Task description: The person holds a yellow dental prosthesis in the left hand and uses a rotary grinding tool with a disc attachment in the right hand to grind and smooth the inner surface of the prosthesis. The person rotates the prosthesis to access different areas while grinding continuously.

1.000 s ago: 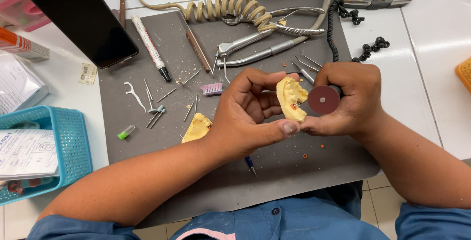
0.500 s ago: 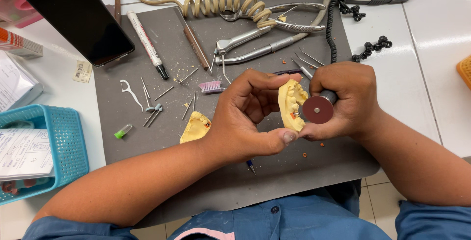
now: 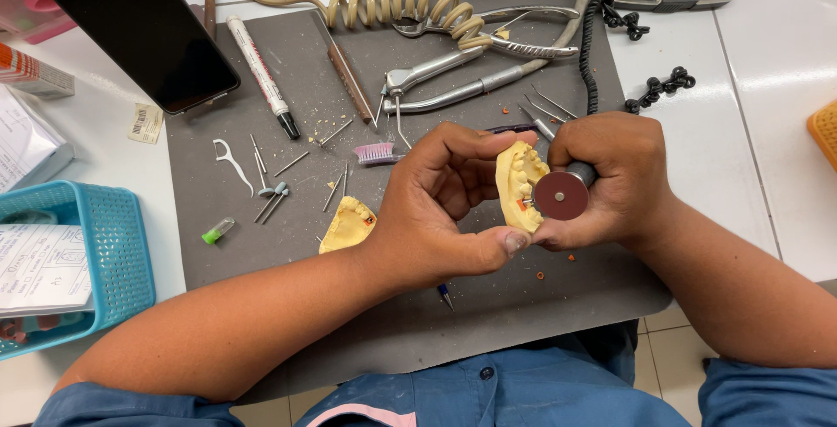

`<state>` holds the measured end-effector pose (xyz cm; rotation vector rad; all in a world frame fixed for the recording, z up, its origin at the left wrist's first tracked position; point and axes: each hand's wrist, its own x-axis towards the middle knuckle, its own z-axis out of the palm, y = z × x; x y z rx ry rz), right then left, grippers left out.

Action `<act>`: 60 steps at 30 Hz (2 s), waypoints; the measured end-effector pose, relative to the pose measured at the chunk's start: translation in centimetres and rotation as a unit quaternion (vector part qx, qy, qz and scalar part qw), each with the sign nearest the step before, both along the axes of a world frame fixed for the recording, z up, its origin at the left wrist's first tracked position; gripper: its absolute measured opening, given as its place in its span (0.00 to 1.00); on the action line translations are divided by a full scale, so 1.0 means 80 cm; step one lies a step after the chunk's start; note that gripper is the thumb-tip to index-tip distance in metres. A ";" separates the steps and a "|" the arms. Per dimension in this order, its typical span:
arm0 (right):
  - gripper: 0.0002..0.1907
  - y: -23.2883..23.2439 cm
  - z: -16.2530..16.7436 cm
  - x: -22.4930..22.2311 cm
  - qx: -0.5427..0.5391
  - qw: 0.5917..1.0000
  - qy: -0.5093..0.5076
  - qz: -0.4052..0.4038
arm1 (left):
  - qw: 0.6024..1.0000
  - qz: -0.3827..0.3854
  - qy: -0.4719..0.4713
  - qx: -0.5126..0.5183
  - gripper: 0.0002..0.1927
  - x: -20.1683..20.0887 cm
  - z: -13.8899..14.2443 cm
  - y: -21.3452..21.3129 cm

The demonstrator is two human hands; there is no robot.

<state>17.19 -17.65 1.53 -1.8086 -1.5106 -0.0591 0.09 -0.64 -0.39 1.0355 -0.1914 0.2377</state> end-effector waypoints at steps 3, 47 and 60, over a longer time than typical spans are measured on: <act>0.34 -0.001 -0.001 0.000 0.002 1.000 -0.002 -0.001 | 1.000 0.000 0.003 0.001 0.28 0.000 0.000 0.000; 0.33 0.000 -0.002 0.001 0.004 1.000 -0.013 -0.001 | 1.000 0.006 -0.004 0.005 0.28 0.004 -0.006 -0.003; 0.33 0.000 -0.002 0.001 0.003 1.000 -0.014 -0.002 | 1.000 0.009 -0.018 0.009 0.29 0.004 -0.008 -0.004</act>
